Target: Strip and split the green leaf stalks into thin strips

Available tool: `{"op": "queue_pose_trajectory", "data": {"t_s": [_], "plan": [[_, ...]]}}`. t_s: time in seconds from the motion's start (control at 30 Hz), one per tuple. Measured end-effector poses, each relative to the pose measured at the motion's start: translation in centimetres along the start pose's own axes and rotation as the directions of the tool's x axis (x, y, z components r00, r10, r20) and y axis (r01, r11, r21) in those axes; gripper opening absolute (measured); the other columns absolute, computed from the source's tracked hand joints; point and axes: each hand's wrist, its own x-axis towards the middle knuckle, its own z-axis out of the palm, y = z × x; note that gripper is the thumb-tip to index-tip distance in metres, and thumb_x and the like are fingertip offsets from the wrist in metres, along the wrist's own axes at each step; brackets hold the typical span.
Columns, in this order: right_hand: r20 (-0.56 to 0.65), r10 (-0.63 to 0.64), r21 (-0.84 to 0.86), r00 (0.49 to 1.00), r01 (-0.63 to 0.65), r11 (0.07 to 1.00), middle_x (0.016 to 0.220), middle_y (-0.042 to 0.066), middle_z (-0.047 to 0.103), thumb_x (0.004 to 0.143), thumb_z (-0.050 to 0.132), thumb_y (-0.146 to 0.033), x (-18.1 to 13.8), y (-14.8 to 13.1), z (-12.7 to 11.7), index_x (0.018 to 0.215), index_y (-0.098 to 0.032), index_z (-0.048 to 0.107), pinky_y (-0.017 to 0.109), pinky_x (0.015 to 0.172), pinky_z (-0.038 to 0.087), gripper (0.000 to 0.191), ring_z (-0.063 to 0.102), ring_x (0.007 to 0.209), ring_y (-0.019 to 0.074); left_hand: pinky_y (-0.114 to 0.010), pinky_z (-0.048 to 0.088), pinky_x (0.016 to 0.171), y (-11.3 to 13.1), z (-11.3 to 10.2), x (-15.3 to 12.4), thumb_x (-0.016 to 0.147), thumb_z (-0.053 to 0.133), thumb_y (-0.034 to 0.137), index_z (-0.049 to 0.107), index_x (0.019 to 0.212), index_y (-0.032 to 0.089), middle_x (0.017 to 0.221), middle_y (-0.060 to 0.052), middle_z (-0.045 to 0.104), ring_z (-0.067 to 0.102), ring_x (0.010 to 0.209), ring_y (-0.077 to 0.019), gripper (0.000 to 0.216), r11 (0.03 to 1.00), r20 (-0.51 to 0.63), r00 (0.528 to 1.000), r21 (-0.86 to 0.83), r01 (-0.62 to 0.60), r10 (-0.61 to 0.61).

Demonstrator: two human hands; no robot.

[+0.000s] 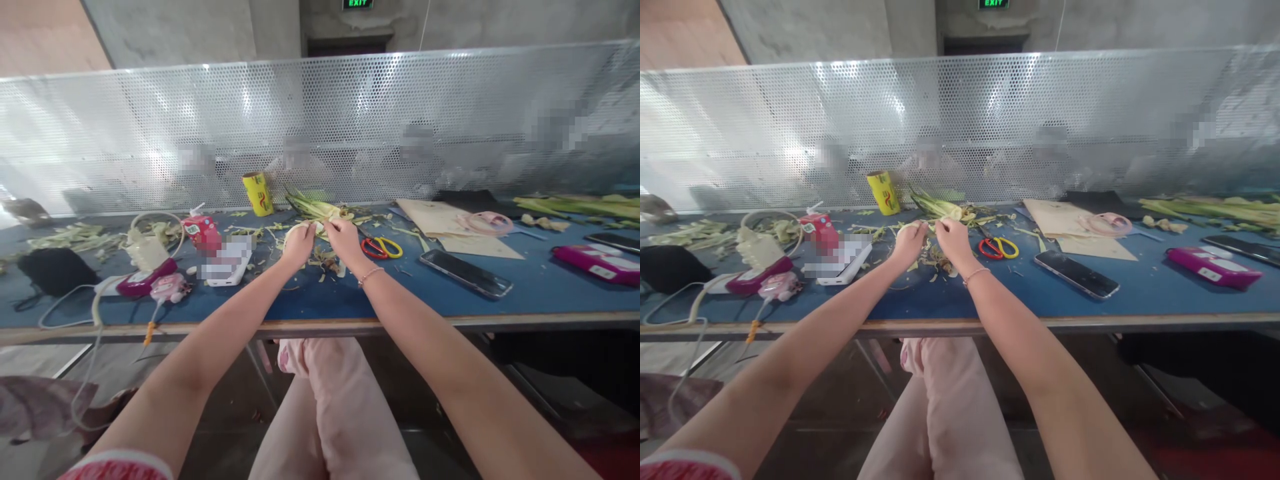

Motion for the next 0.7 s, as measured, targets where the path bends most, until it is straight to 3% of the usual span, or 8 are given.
{"op": "queue_pose_trajectory", "data": {"t_s": [0.17,0.33,0.53,0.7], "plan": [[-0.014,0.013,0.192,1.000,-0.010,0.981,0.053,-0.002,0.042,0.084,0.048,-0.033,-0.2,-0.1,0.4,0.053,-0.021,0.040,0.029,0.061,0.035,0.035,0.044,0.055,0.0134,-0.029,0.033,0.064,-0.2,0.0,0.1,0.094,0.038,0.026,0.033,0.061,0.023,0.055,0.001,0.043,0.046,0.059,-0.0161,0.034,1.000,-0.132,0.991,0.029,0.006,-0.002],[-0.026,0.055,0.319,0.998,-0.044,0.947,0.058,-0.001,0.049,0.084,0.048,-0.039,-0.3,-0.1,1.1,0.058,-0.020,0.049,0.030,0.064,0.040,0.032,0.049,0.059,0.0141,-0.029,0.031,0.061,-0.6,0.0,0.3,0.094,0.037,0.028,0.033,0.062,0.023,0.054,0.001,0.043,0.043,0.056,-0.0153,0.033,1.000,-0.177,0.984,0.008,0.024,-0.023],[0.017,0.032,0.245,0.999,-0.035,0.969,0.052,-0.003,0.040,0.082,0.052,-0.047,-0.3,0.0,1.0,0.055,-0.022,0.040,0.029,0.058,0.032,0.040,0.040,0.055,0.0126,-0.029,0.031,0.060,-0.8,0.1,0.2,0.093,0.039,0.032,0.035,0.059,0.022,0.055,0.001,0.043,0.042,0.056,-0.0139,0.036,0.998,-0.150,0.988,-0.030,-0.047,0.042],[-0.016,-0.014,0.131,1.000,0.016,0.991,0.053,-0.004,0.033,0.083,0.051,-0.037,-0.2,0.0,1.0,0.055,-0.022,0.030,0.029,0.058,0.028,0.038,0.034,0.056,0.0122,-0.027,0.035,0.061,-0.9,0.5,0.1,0.090,0.042,0.029,0.040,0.056,0.021,0.057,0.001,0.045,0.045,0.058,-0.0127,0.034,0.984,-0.083,0.996,-0.168,-0.052,0.039]]}}
